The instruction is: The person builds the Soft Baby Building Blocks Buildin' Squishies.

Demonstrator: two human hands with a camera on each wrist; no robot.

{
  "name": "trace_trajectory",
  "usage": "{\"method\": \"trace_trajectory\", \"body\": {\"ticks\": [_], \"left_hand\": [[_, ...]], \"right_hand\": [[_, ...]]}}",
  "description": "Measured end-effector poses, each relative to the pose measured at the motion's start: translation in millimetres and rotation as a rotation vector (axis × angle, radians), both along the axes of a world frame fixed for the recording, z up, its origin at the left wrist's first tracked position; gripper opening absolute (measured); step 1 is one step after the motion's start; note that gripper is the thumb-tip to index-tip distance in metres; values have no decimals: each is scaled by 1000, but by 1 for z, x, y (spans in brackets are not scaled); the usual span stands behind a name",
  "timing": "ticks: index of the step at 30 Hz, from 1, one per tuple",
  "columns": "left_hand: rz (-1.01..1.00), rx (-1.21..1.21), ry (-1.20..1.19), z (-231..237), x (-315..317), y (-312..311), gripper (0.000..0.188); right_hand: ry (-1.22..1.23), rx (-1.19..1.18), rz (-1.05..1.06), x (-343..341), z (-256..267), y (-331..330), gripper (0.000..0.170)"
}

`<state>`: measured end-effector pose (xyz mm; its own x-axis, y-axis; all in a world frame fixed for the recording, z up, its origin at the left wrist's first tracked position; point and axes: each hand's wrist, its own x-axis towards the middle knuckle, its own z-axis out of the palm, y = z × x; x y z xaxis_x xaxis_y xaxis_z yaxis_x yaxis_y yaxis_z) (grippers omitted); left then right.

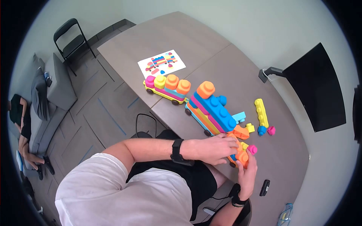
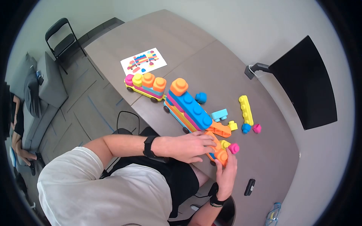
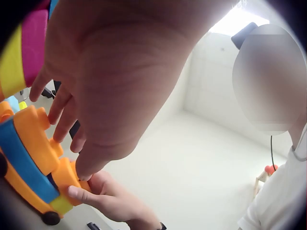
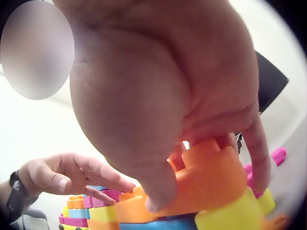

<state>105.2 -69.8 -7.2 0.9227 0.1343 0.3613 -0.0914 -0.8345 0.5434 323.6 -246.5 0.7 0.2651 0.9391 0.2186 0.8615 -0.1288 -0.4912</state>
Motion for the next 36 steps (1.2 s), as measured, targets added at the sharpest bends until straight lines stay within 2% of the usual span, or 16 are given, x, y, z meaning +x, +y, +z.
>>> {"method": "trace_trajectory", "body": {"ticks": [5,9,12,14,16,18,21,23,24,26,27,30,32,33,35,36], "left_hand": [[6,-5,-10,-2,2,3,58],[10,-44,16,0,2,4,54],[20,-30,51,5,1,4,53],[-3,-23,42,5,-1,4,53],[-44,-15,25,8,0,3,52],[38,-27,71,14,-1,2,52],[44,-35,78,18,-2,3,54],[29,-44,79,24,-3,4,56],[54,-60,94,27,-4,5,57],[57,-74,102,30,-4,5,59],[62,-74,116,32,-5,6,59],[87,-70,154,31,-5,3,59],[148,-63,173,30,-6,0,59],[123,-29,195,28,-5,-1,59],[78,17,235,33,-6,2,61],[92,17,236,33,-7,4,61]], "right_hand": [[-70,-22,-147,-7,-11,10,63],[10,-78,-182,-6,-3,12,60],[-47,-71,-179,-5,-2,16,60],[-138,-45,-106,3,-8,17,63],[-140,-100,-174,-2,1,18,64],[-138,-147,-220,-8,6,21,66],[-165,-157,-206,-11,11,17,68],[-30,-102,-57,-1,19,19,59],[-36,-102,-72,11,22,23,59],[276,-157,-82,42,25,37,49],[117,-71,-48,57,31,49,40],[-14,-107,-25,129,24,98,42],[-184,-214,-46,144,32,132,47],[-184,-212,12,147,31,149,47],[59,-461,96,145,20,174,50],[57,-460,110,144,15,178,50]]}}
